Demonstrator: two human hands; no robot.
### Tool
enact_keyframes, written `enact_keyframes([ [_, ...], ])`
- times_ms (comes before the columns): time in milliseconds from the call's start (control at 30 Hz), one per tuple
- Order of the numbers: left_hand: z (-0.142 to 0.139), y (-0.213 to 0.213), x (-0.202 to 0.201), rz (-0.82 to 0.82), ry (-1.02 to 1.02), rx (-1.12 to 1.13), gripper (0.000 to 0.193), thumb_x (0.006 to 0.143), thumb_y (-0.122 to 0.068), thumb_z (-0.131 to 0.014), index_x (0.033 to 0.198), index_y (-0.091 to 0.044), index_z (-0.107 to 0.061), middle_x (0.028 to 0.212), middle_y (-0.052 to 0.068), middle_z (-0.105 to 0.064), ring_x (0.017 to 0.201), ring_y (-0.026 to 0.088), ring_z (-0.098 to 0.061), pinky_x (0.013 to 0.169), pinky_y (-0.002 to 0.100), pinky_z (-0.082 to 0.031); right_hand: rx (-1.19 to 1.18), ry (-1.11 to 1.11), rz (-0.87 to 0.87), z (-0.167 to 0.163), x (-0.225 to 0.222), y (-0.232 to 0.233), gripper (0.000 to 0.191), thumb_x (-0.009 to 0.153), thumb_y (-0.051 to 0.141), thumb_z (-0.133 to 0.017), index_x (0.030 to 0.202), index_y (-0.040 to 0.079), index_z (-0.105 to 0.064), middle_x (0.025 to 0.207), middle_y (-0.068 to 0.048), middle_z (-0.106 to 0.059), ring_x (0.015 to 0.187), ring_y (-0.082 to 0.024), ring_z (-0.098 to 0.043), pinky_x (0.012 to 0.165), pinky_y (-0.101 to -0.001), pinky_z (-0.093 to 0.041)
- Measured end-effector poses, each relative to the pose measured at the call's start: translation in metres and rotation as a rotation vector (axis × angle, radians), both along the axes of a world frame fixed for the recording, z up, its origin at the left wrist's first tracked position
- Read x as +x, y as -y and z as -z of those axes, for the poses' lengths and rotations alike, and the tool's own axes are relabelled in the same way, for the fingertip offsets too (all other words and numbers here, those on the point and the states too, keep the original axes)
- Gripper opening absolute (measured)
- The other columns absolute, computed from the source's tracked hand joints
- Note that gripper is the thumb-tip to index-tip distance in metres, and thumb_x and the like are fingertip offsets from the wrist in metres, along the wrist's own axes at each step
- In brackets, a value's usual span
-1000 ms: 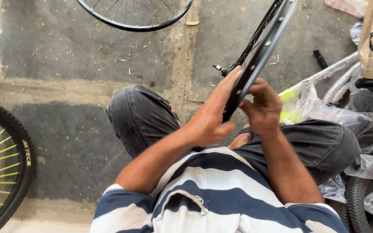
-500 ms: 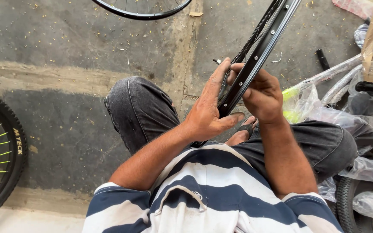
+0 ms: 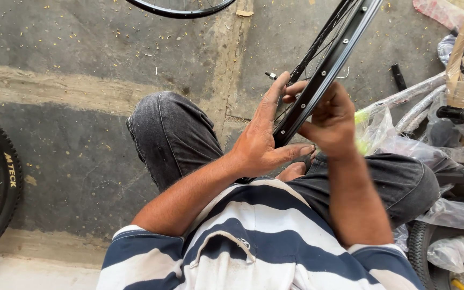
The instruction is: The person sits on the floor holding a bicycle wheel across their lap and works around the rim with a small spoke wrench, turning spoke nipples section by section. They rotate the wheel and reposition it between passes while continuing to work on the rim.
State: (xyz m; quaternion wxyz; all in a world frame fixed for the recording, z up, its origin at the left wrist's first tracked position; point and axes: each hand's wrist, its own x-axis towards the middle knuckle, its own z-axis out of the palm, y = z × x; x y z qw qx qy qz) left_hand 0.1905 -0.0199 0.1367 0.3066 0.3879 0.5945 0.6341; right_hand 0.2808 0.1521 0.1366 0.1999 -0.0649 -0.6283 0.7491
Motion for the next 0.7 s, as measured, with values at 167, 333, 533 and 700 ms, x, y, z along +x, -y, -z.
enact_keyframes([
  [167,-0.002,-0.001,0.002,0.004,-0.074,0.043,0.116,0.09,-0.039,-0.085,0.169,-0.002,-0.007,0.17,0.026,-0.027,0.16,0.039,-0.033,0.133,0.045,-0.029,-0.354,-0.013,-0.156,0.012,0.014,-0.024,0.029,0.093,0.001,-0.079,0.114,0.001,-0.059,0.119,-0.021,-0.072,0.113,-0.026,-0.072,0.102,-0.0391,-0.058],
  [333,-0.002,0.0,-0.001,0.01,-0.017,0.018,0.114,0.09,-0.034,-0.085,0.169,-0.002,-0.009,0.169,0.024,-0.032,0.161,0.039,-0.036,0.134,0.045,-0.031,-0.16,-0.19,0.078,0.035,0.012,0.006,0.038,0.095,0.002,-0.081,0.122,0.004,-0.055,0.122,-0.019,-0.071,0.109,-0.023,-0.072,0.109,-0.0391,-0.059],
  [533,0.008,0.011,0.007,-0.047,-0.194,0.071,0.109,0.088,-0.029,-0.085,0.166,-0.003,-0.013,0.168,0.026,-0.026,0.159,0.039,-0.031,0.135,0.045,-0.029,0.073,-0.128,0.225,0.029,0.019,0.023,0.022,0.101,0.003,-0.076,0.113,-0.001,-0.057,0.131,-0.023,-0.067,0.109,-0.021,-0.072,0.094,-0.0314,-0.062],
  [700,0.021,0.035,0.019,-0.001,-0.254,0.143,0.092,0.087,-0.013,-0.081,0.161,-0.004,-0.027,0.168,0.026,-0.028,0.159,0.041,-0.033,0.132,0.046,-0.033,0.149,-0.146,0.25,0.031,0.019,0.014,0.023,0.099,0.002,-0.074,0.115,-0.002,-0.058,0.134,-0.021,-0.063,0.112,-0.021,-0.071,0.092,-0.0312,-0.062],
])
